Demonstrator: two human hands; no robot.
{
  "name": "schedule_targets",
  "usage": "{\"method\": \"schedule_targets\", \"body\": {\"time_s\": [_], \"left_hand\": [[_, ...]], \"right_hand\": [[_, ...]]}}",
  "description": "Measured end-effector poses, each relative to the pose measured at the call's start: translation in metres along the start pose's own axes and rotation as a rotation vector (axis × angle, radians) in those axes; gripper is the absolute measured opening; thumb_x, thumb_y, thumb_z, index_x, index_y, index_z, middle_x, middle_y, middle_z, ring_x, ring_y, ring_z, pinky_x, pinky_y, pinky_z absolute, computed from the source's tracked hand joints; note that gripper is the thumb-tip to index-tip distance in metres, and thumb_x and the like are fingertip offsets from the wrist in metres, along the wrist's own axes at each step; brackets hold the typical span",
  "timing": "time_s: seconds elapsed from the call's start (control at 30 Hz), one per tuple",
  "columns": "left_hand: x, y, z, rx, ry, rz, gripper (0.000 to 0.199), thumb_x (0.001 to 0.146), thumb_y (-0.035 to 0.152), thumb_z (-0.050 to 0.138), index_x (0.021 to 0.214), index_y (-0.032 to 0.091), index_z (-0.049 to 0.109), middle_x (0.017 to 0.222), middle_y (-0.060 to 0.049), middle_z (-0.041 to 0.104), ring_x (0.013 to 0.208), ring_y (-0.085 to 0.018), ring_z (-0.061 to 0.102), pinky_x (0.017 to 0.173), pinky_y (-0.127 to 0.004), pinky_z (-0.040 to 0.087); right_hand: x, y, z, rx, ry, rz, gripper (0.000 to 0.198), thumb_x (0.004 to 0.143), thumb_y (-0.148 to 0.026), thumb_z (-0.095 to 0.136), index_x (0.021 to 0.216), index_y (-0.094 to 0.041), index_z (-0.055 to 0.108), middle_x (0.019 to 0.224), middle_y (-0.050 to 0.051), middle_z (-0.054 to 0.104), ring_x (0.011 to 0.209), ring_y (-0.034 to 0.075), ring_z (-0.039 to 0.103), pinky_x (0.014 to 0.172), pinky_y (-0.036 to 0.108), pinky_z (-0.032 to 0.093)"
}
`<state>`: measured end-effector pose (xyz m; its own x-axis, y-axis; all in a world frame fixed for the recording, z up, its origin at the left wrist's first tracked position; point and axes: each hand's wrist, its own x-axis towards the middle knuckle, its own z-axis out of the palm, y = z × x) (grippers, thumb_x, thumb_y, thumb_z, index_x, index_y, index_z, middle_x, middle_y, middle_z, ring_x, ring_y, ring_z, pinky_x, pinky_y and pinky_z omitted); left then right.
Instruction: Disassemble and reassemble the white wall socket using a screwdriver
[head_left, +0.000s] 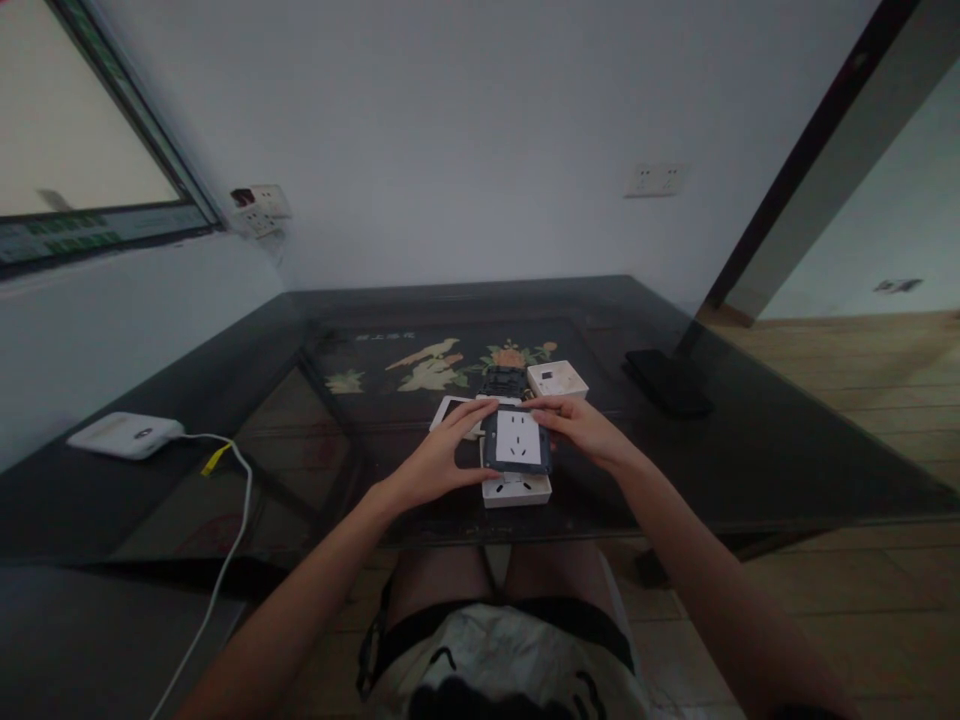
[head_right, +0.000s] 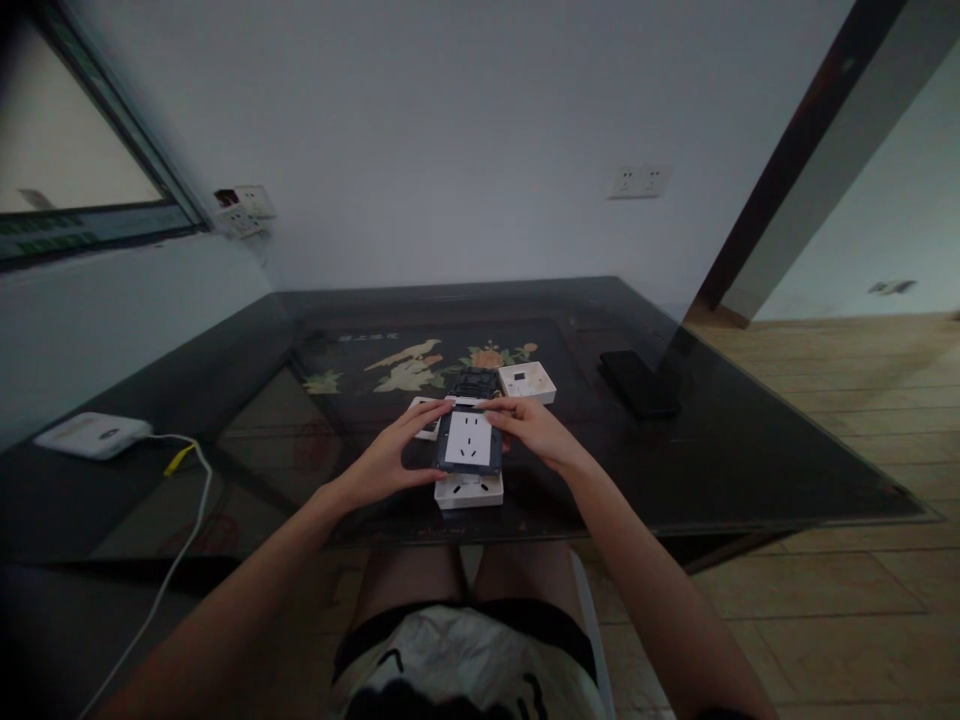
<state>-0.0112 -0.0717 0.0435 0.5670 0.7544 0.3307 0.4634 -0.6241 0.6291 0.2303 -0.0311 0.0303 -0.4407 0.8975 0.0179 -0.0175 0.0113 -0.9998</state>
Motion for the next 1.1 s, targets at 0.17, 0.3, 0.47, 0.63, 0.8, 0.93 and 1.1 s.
{"method": "schedule_targets", "body": {"time_s": [0.17,0.3,0.47,0.63,0.8,0.93,1.1], "left_hand": [[-0.002,-0.002,0.006,0.011,0.024,-0.018,0.078,0.07,0.036,0.076,0.139,0.027,0.04,0.142,-0.01,0.042,0.133,-0.029,0.039,0.113,-0.048,0.031],[-0.004,-0.002,0.009,-0.01,0.115,-0.02,0.072,0.07,0.034,0.076,0.135,0.026,0.045,0.139,-0.01,0.045,0.132,-0.028,0.04,0.113,-0.047,0.03],[-0.007,-0.007,0.017,-0.102,0.184,-0.057,0.07,0.069,0.035,0.077,0.133,0.024,0.049,0.137,-0.012,0.049,0.13,-0.029,0.043,0.11,-0.048,0.034],[-0.012,-0.008,0.024,-0.183,0.192,-0.109,0.069,0.071,0.036,0.075,0.132,0.024,0.048,0.136,-0.011,0.051,0.128,-0.028,0.046,0.109,-0.048,0.035],[-0.021,-0.009,0.029,-0.192,0.126,-0.167,0.069,0.072,0.034,0.075,0.133,0.025,0.046,0.137,-0.01,0.05,0.128,-0.028,0.045,0.11,-0.05,0.034],[-0.026,-0.015,0.035,-0.25,0.091,-0.169,0.07,0.074,0.034,0.074,0.136,0.026,0.043,0.139,-0.011,0.047,0.13,-0.027,0.042,0.111,-0.049,0.033],[-0.03,-0.017,0.042,-0.318,0.08,-0.144,0.067,0.076,0.031,0.071,0.136,0.026,0.041,0.14,-0.01,0.042,0.133,-0.025,0.039,0.11,-0.046,0.036]], "right_hand": [[-0.005,-0.001,0.0,-0.084,-0.006,-0.054,0.029,0.079,-0.036,0.065,0.103,-0.02,0.071,0.084,0.004,0.071,0.07,0.014,0.063,0.062,0.027,0.052],[-0.019,-0.004,-0.001,-0.12,-0.03,-0.188,0.046,0.073,-0.034,0.073,0.118,-0.027,0.063,0.126,0.006,0.06,0.11,0.021,0.059,0.097,0.04,0.047],[-0.037,0.003,-0.002,-0.227,-0.108,-0.274,0.07,0.064,-0.03,0.082,0.128,-0.03,0.054,0.141,0.007,0.046,0.135,0.025,0.038,0.112,0.044,0.031],[-0.042,0.012,0.002,-0.391,-0.039,-0.341,0.058,0.074,-0.033,0.074,0.127,-0.026,0.053,0.137,0.009,0.05,0.131,0.026,0.044,0.112,0.046,0.031],[-0.045,0.021,0.001,-0.532,-0.015,-0.351,0.055,0.072,-0.035,0.075,0.122,-0.025,0.055,0.13,0.01,0.057,0.124,0.029,0.05,0.108,0.049,0.034],[-0.047,0.026,0.001,-0.556,-0.031,-0.346,0.054,0.072,-0.035,0.076,0.121,-0.024,0.055,0.132,0.01,0.055,0.125,0.028,0.049,0.108,0.047,0.034],[-0.049,0.027,0.003,-0.55,-0.072,-0.366,0.052,0.074,-0.034,0.074,0.121,-0.025,0.054,0.132,0.01,0.053,0.126,0.027,0.047,0.108,0.046,0.035]]}}
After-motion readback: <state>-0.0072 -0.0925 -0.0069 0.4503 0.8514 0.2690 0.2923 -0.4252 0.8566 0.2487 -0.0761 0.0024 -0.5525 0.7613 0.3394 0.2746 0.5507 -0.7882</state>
